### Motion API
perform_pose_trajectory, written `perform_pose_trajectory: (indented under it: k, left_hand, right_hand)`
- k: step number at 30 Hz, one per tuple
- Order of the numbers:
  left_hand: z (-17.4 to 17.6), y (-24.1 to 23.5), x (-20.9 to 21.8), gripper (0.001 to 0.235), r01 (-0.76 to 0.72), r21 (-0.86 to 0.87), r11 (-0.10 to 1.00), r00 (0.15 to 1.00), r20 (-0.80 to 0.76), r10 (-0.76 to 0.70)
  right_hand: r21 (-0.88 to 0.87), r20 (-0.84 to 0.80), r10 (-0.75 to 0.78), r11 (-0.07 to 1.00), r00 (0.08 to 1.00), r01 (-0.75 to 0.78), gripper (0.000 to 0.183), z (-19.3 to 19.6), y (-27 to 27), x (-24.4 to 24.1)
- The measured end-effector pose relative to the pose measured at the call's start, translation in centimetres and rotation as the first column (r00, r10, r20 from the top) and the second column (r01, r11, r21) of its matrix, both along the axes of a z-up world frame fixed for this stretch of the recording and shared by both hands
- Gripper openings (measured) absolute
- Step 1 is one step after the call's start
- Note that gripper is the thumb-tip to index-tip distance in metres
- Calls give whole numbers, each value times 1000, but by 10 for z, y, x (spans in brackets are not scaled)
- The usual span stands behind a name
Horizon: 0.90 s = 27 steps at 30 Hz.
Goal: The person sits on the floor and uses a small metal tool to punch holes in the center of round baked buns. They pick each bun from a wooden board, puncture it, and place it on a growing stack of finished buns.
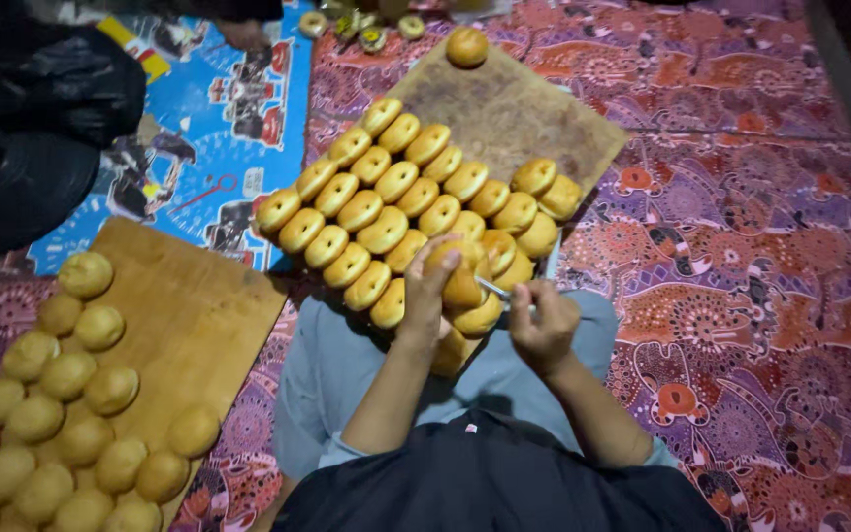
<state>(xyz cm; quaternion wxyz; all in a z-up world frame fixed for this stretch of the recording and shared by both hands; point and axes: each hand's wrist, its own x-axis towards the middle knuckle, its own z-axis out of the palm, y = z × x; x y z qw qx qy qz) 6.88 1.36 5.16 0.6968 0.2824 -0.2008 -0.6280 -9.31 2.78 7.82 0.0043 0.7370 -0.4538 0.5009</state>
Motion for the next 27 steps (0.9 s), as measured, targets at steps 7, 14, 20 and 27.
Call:
perform_pose_trajectory:
  k: [7, 14, 20, 27]
  left_hand:
    - [-7, -1, -22, 33, 173, 81, 982, 981, 75, -179]
    - [-31, -10, -43, 32, 94, 140, 986, 995, -23, -92]
    - [-75, -8, -67, 34, -145, 223, 964, 979, -106, 172]
    - [-69, -18, -45, 37, -101, 264, 959, 991, -63, 121]
  right_hand:
    - [125, -49, 119, 986, 992, -113, 24, -8, -22, -14]
    - [-2, 15, 135, 991, 991, -135, 24, -35, -31, -23]
    - [-165, 34, 48, 985, 998, -42, 22, -68, -49, -13]
    - [148, 263, -10, 988, 965, -30, 27, -63, -48, -13]
